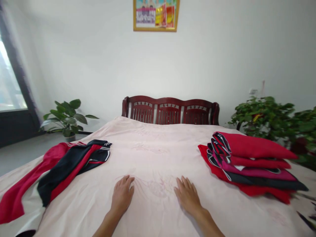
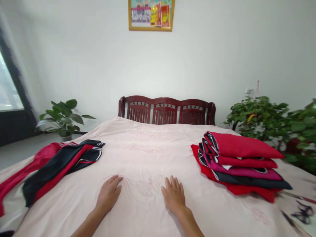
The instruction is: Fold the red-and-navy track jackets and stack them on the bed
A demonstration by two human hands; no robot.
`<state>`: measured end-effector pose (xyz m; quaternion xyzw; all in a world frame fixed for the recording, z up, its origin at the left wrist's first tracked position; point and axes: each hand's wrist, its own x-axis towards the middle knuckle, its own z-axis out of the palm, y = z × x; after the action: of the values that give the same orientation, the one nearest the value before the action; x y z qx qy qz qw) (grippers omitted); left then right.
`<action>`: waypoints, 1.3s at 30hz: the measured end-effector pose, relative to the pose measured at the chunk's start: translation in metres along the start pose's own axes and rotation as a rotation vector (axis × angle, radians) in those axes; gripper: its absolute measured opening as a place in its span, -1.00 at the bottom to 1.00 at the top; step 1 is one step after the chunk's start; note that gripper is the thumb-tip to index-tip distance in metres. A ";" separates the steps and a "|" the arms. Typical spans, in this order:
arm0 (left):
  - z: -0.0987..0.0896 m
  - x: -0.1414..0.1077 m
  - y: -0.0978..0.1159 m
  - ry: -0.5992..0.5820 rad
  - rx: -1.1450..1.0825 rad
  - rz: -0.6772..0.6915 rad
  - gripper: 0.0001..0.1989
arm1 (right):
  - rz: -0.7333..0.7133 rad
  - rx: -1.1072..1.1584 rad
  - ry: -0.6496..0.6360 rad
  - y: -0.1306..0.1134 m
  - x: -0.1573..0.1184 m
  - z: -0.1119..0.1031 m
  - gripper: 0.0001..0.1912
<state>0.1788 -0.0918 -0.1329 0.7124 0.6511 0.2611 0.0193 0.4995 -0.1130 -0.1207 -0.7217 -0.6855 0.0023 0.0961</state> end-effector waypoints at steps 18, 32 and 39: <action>-0.012 -0.033 0.012 -0.151 0.184 0.086 -0.46 | -0.011 -0.165 0.126 -0.015 -0.013 0.002 -0.42; -0.039 -0.064 0.005 -0.221 0.128 0.144 -0.46 | -0.010 -0.126 0.137 -0.011 -0.012 0.002 -0.43; -0.085 -0.079 -0.046 -0.058 0.314 0.003 -0.45 | -0.017 -0.080 0.171 -0.006 -0.012 0.006 -0.46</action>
<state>0.1013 -0.1859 -0.1042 0.7147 0.6822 0.1354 -0.0740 0.4921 -0.1239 -0.1271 -0.7167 -0.6804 -0.0874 0.1254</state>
